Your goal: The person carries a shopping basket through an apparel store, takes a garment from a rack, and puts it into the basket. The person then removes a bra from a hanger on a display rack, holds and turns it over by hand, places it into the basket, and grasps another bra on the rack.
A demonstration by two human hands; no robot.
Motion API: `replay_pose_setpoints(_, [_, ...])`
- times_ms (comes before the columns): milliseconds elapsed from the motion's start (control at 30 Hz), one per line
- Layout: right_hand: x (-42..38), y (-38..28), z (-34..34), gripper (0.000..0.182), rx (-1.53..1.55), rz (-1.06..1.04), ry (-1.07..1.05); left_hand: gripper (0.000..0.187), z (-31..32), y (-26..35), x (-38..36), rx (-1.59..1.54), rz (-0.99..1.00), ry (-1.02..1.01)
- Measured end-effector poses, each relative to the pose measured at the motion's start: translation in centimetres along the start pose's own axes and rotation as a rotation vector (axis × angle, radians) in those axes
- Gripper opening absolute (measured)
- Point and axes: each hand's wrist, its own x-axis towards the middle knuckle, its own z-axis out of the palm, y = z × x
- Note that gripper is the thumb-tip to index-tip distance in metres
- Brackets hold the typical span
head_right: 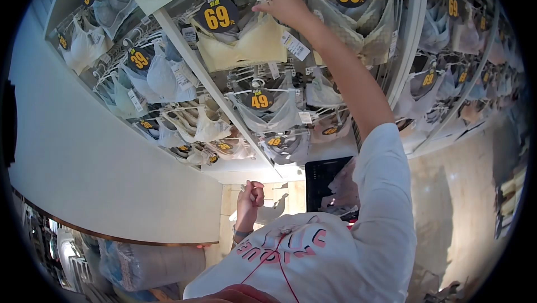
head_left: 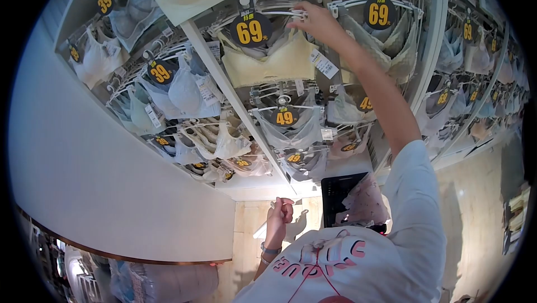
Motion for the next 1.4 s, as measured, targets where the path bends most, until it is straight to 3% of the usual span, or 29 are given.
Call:
replay_pose_setpoints(67, [-1.7, -0.8, -0.7, 0.060, -0.023, 0.011, 0.015, 0.044, -0.1, -0.1, -0.1, -0.037, -0.019, -0.004])
replay_pose_setpoints(167, [-8.1, -4.9, -2.3, 0.062, -0.289, -0.054, 0.293, 0.045, 0.3, 0.3, -0.6, -0.038, 0.010, -0.008])
replay_pose_setpoints(267, [-18.6, -6.1, -2.5, 0.067, -0.187, -0.315, 0.337, 0.045, 0.4, 1.2, -0.3, 0.000, 0.043, 0.027])
replay_pose_setpoints(300, [-22.9, -6.5, -2.1, 0.070, 0.040, -0.209, 0.091, 0.045, 0.6, 1.8, 0.0, -0.011, 0.061, -0.005])
replay_pose_setpoints(333, [-25.4, -10.1, -3.5, 0.075, 0.121, 0.014, -0.323, 0.045, 1.1, 2.5, 0.3, -0.017, 0.048, -0.025])
replay_pose_setpoints(367, [-30.5, -8.5, 0.1, 0.087, 0.211, -0.097, -0.494, 0.046, 1.8, 3.2, 0.6, -0.023, 0.031, -0.041])
replay_pose_setpoints(400, [-33.3, -10.0, 1.3, 0.098, 0.610, 0.168, -0.769, 0.046, 2.7, 4.4, 0.7, 0.022, 0.038, -0.127])
replay_pose_setpoints(433, [-37.2, -10.5, 2.9, 0.100, 0.723, 0.311, -1.038, 0.046, 3.8, 5.2, 1.0, 0.082, 0.049, -0.182])
replay_pose_setpoints(467, [-36.8, -12.2, 2.3, 0.096, 0.769, 0.302, -1.278, 0.046, 5.0, 6.4, 1.2, 0.091, 0.062, -0.267])
replay_pose_setpoints(500, [-39.1, -13.0, 3.2, 0.074, 0.735, 0.380, -1.358, 0.046, 6.0, 7.6, 1.5, 0.105, 0.079, -0.353])
replay_pose_setpoints(633, [-43.2, -14.3, 6.0, 0.030, 0.983, 0.700, -0.872, 0.046, 9.1, 9.8, 2.7, 0.201, 0.178, -0.446])
replay_pose_setpoints(667, [-44.0, -13.9, 6.7, 0.026, 0.957, 0.585, -0.669, 0.045, 9.7, 10.1, 3.0, 0.291, 0.240, -0.444])
replay_pose_setpoints(767, [-43.8, -12.4, 4.2, 0.021, 0.997, 0.893, -0.495, 0.038, 10.0, 10.7, 4.4, 0.608, 0.479, -0.374])
replay_pose_setpoints(833, [-42.8, -11.0, 1.2, 0.021, 1.095, 1.048, -0.281, 0.041, 8.0, 9.6, 6.2, 0.917, 0.770, -0.189])
replay_pose_setpoints(933, [-41.4, -9.5, -1.7, 0.024, 1.304, 1.231, 0.043, 0.044, 6.2, 7.0, 6.8, 0.651, 0.579, -0.019])
replay_pose_setpoints(967, [-40.9, -9.4, -2.4, 0.026, 1.355, 1.238, 0.160, 0.046, 5.4, 5.5, 7.2, 0.565, 0.390, -0.089])
replay_pose_setpoints(1033, [-40.5, -9.3, -3.7, 0.031, 1.351, 1.251, 0.197, 0.050, 3.9, 2.6, 8.1, 0.395, 0.011, -0.229])
replay_pose_setpoints(1067, [-40.6, -9.2, -4.1, 0.037, 1.349, 1.272, 0.198, 0.056, 3.5, 1.1, 8.6, 0.384, -0.076, -0.447])
replay_pose_setpoints(1100, [-40.6, -9.3, -4.4, 0.044, 1.348, 1.294, 0.193, 0.057, 4.6, 0.5, 7.8, 0.231, -0.145, -0.538])
replay_pose_setpoints(1167, [-40.7, -9.6, -5.0, 0.045, 1.287, 1.276, 0.110, 0.049, 7.2, 0.7, 6.6, -0.005, -0.188, -0.536])
replay_pose_setpoints(1233, [-41.0, -9.6, -5.3, 0.049, 1.176, 1.257, -0.029, 0.043, 8.5, 0.9, 6.9, 0.047, -0.130, -0.548])
replay_pose_setpoints(1333, [-41.0, -9.5, -5.1, 0.052, 0.987, 1.114, 0.101, 0.038, 10.5, 0.5, 7.6, -0.013, -0.053, -0.501])
replay_pose_setpoints(1400, [-41.8, -9.0, -4.5, 0.060, 0.578, 0.967, 0.208, 0.037, 11.8, 0.4, 7.8, -0.106, -0.064, -0.458])
